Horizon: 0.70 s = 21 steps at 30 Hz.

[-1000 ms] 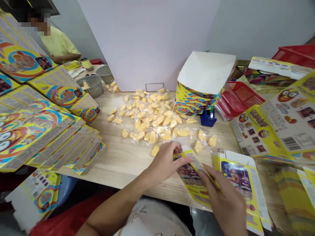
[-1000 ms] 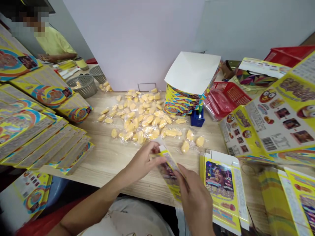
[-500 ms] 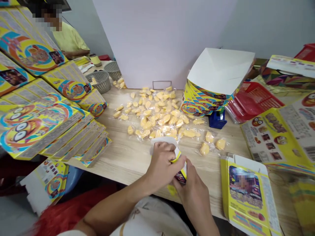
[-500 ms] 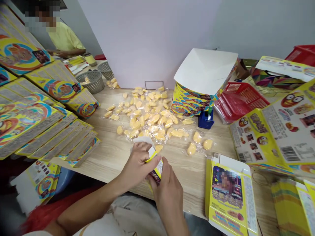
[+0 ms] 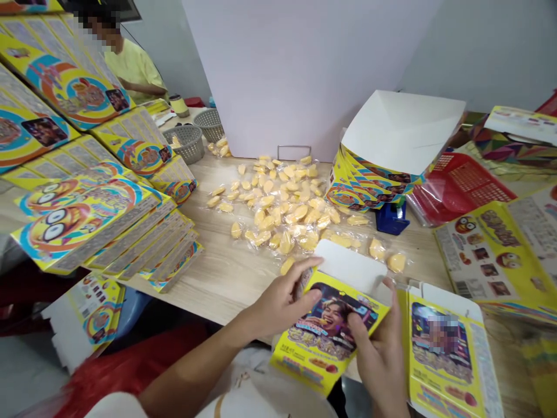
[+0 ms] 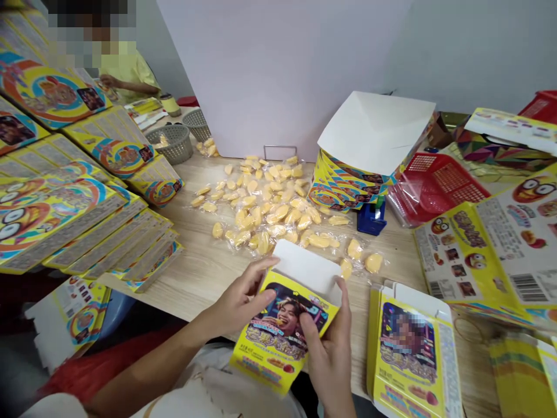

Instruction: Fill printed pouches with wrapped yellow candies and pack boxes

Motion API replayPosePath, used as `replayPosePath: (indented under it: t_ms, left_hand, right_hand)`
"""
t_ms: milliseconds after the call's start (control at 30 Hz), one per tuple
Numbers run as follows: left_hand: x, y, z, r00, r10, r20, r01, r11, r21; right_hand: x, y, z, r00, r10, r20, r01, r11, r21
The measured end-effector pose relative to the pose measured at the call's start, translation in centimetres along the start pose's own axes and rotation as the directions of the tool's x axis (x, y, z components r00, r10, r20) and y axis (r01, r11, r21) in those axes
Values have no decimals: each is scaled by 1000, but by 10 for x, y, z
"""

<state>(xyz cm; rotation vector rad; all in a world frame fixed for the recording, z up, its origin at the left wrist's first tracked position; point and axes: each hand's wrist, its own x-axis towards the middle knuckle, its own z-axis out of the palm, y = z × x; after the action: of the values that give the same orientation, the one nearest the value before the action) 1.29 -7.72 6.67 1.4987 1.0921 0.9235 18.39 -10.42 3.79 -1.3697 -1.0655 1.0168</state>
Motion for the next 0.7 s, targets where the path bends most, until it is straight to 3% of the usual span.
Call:
replayPosePath:
  t_ms: [67,167,300,400,533,700]
  left_hand:
    - [0,1,1,999,33,-8,-32,999,40]
    - [2,2,2,1000,14,5,-14,996,84]
    - [4,-1,3,997,-50,57,47,998,50]
    - [1,-6,6,995,-94,29,95,995,-37]
    - [-1,-11,9,991,-126,-34,121,985,-119]
    - [0,-3,8,996,-36,82,33,999,37]
  right_hand:
    - [3,7,-4,997,-40,-59,39,999,-29]
    - [5,12,-6,998,8,-68,-11,999,-51]
    - [6,9,-6,989,142,-44,-134,980,151]
    - [11,8,-11,979,171,114,-199,930,310]
    - [24,8,-22,948,15,319,-100,962,254]
    - [41,-11,-28,864,166,474,-246,963,110]
